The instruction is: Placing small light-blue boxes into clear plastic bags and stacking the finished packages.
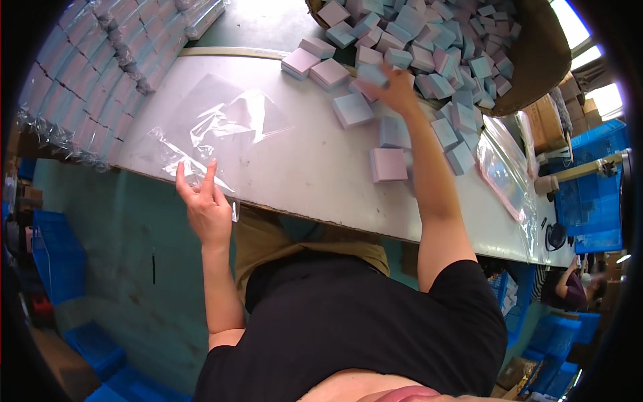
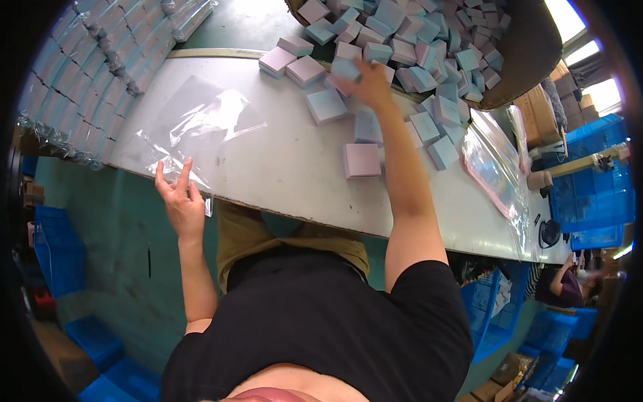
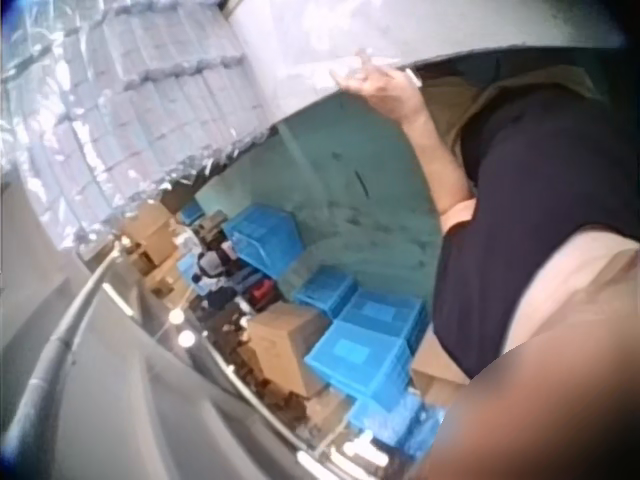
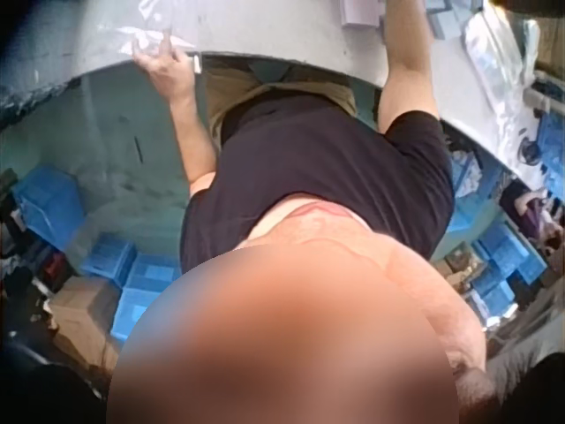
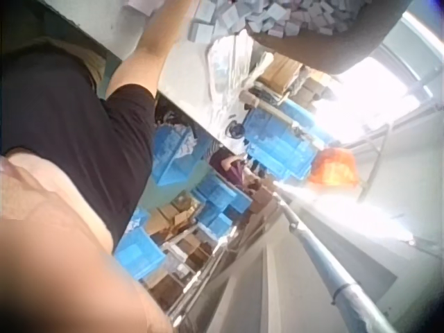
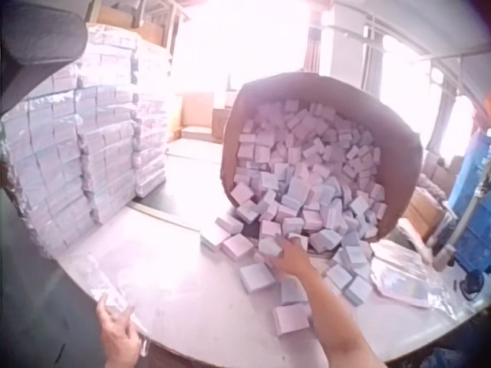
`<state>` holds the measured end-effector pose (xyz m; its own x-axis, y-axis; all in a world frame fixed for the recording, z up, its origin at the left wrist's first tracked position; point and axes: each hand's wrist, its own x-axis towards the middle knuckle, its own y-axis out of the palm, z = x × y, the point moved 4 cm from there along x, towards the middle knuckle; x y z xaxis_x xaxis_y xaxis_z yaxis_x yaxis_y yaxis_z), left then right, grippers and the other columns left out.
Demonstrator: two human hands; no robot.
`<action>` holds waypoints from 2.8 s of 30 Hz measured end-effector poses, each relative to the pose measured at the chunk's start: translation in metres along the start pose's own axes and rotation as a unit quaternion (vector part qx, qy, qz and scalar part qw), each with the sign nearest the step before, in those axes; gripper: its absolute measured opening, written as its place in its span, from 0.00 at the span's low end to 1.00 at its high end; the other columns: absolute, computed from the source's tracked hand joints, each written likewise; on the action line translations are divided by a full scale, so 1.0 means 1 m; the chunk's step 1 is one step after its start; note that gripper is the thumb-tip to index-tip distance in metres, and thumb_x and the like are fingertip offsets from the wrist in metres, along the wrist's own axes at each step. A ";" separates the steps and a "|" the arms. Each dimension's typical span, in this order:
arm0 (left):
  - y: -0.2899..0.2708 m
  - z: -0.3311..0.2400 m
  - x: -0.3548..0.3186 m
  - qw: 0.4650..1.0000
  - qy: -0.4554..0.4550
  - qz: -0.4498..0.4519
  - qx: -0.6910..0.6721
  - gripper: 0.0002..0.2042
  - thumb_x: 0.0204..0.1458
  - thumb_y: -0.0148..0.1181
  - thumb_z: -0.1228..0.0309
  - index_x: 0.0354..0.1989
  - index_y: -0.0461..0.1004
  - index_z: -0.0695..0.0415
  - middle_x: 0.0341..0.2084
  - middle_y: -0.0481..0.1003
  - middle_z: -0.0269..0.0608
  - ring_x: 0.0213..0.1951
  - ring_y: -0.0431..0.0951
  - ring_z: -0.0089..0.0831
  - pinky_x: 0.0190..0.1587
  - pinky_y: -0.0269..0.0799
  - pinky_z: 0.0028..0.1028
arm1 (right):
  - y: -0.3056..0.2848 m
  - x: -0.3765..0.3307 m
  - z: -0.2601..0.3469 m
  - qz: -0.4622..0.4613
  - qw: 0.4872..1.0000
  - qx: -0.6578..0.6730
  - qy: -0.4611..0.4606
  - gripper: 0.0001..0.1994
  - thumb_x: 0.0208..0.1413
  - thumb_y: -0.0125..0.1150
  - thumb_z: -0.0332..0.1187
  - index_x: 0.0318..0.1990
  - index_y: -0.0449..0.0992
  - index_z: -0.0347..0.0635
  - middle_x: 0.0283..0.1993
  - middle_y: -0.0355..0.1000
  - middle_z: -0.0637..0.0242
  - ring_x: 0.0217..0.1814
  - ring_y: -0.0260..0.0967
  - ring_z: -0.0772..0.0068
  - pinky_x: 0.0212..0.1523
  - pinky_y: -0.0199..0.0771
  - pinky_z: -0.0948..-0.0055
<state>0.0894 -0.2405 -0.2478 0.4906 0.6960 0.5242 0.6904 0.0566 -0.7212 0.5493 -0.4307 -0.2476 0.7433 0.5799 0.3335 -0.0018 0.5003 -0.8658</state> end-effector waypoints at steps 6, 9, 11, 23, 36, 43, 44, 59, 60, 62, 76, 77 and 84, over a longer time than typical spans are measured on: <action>-0.009 -0.018 0.002 0.997 -0.028 0.076 -0.005 0.37 0.48 0.54 0.86 0.67 0.69 0.37 0.72 0.55 0.47 0.39 0.80 0.39 0.38 0.78 0.33 | 0.019 0.006 -0.002 0.131 0.987 0.061 -0.064 0.49 0.47 0.72 0.53 0.76 0.51 0.64 0.61 0.61 0.39 0.63 0.63 0.38 0.64 0.65 0.54; -0.004 -0.016 -0.001 0.996 0.037 0.080 0.035 0.39 0.45 0.53 0.87 0.68 0.68 0.38 0.73 0.55 0.44 0.42 0.81 0.43 0.38 0.79 0.33 | 0.000 0.001 0.006 0.136 0.986 0.011 -0.091 0.45 0.48 0.69 0.40 0.75 0.55 0.59 0.63 0.67 0.49 0.63 0.68 0.53 0.62 0.69 0.59; -0.003 -0.019 -0.004 0.987 0.109 0.097 0.070 0.40 0.43 0.54 0.86 0.69 0.67 0.40 0.73 0.55 0.48 0.42 0.82 0.44 0.37 0.80 0.33 | -0.019 -0.004 0.023 0.072 0.984 0.143 -0.077 0.44 0.47 0.70 0.39 0.75 0.57 0.56 0.61 0.69 0.50 0.61 0.70 0.56 0.59 0.71 0.61; -0.006 -0.066 -0.021 0.978 0.080 0.182 -0.068 0.49 0.41 0.53 0.87 0.77 0.44 0.51 0.76 0.44 0.55 0.40 0.82 0.50 0.34 0.80 0.35 | 0.003 -0.131 0.190 0.108 0.983 0.132 -0.068 0.37 0.43 0.73 0.40 0.64 0.72 0.44 0.59 0.71 0.46 0.56 0.74 0.49 0.59 0.71 0.62; -0.033 -0.088 -0.040 0.931 0.151 0.211 -0.258 0.48 0.39 0.49 0.88 0.76 0.44 0.61 0.75 0.48 0.55 0.59 0.73 0.55 0.41 0.80 0.35 | 0.154 -0.047 0.285 -0.014 0.944 0.175 -0.278 0.41 0.51 0.65 0.49 0.71 0.61 0.42 0.63 0.65 0.42 0.65 0.63 0.42 0.57 0.72 0.49; -0.029 -0.058 -0.031 0.960 0.108 0.169 -0.197 0.46 0.41 0.47 0.89 0.76 0.45 0.60 0.75 0.47 0.56 0.57 0.75 0.55 0.35 0.78 0.32 | 0.167 -0.051 0.282 -0.131 0.894 -0.225 -0.364 0.44 0.55 0.62 0.52 0.72 0.53 0.35 0.72 0.55 0.45 0.79 0.44 0.45 0.71 0.56 0.46; -0.028 -0.059 -0.032 0.959 0.111 0.172 -0.198 0.46 0.41 0.47 0.89 0.76 0.45 0.60 0.75 0.47 0.56 0.57 0.75 0.55 0.35 0.78 0.32 | 0.155 -0.050 0.282 -0.131 0.896 -0.226 -0.360 0.44 0.55 0.62 0.52 0.72 0.53 0.35 0.72 0.55 0.45 0.79 0.44 0.45 0.71 0.56 0.46; -0.022 -0.032 -0.036 0.994 0.008 0.107 0.027 0.24 0.53 0.63 0.74 0.61 0.75 0.45 0.70 0.58 0.55 0.46 0.81 0.47 0.43 0.79 0.37 | 0.009 -0.055 0.080 0.163 0.984 -0.041 -0.051 0.25 0.41 0.73 0.42 0.38 0.66 0.38 0.48 0.72 0.49 0.52 0.71 0.49 0.51 0.72 0.56; -0.024 -0.032 -0.034 0.994 0.022 0.089 0.061 0.25 0.53 0.63 0.75 0.62 0.74 0.45 0.70 0.59 0.54 0.47 0.81 0.48 0.43 0.79 0.38 | 0.003 -0.038 0.081 0.086 0.991 0.096 -0.033 0.28 0.41 0.74 0.44 0.44 0.67 0.39 0.50 0.71 0.49 0.54 0.70 0.49 0.54 0.69 0.54; -0.022 -0.032 -0.035 0.994 0.010 0.097 0.048 0.27 0.52 0.61 0.77 0.63 0.73 0.45 0.70 0.59 0.52 0.47 0.81 0.48 0.43 0.79 0.37 | 0.008 -0.009 0.080 0.020 0.973 0.229 -0.013 0.31 0.41 0.74 0.46 0.49 0.69 0.39 0.51 0.71 0.49 0.56 0.68 0.49 0.57 0.67 0.51; -0.029 -0.061 -0.018 0.975 -0.009 0.146 -0.167 0.48 0.41 0.47 0.91 0.77 0.45 0.51 0.76 0.47 0.50 0.57 0.75 0.53 0.35 0.79 0.34 | -0.013 -0.119 0.191 0.435 0.618 0.579 -0.304 0.36 0.43 0.76 0.37 0.64 0.73 0.43 0.56 0.76 0.60 0.52 0.75 0.71 0.51 0.76 0.71; -0.031 -0.065 -0.016 0.972 0.008 0.133 -0.191 0.49 0.41 0.47 0.91 0.77 0.42 0.53 0.76 0.45 0.51 0.58 0.74 0.54 0.35 0.79 0.34 | -0.008 -0.129 0.208 0.457 0.665 0.522 -0.276 0.36 0.42 0.77 0.37 0.64 0.73 0.44 0.56 0.76 0.60 0.54 0.74 0.72 0.52 0.75 0.73; -0.025 -0.097 -0.027 0.954 0.089 0.170 -0.229 0.48 0.42 0.50 0.89 0.77 0.37 0.60 0.75 0.44 0.57 0.67 0.62 0.58 0.46 0.79 0.36 | 0.118 -0.078 0.292 0.098 0.953 0.035 -0.286 0.41 0.46 0.69 0.48 0.72 0.62 0.64 0.73 0.51 0.37 0.69 0.60 0.30 0.60 0.72 0.47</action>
<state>0.1104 -0.3299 -0.1998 0.7823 0.4835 0.3927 0.6148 -0.4982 -0.6115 0.2964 -0.2293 -0.2665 0.2383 0.9116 0.3349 -0.1629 0.3775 -0.9116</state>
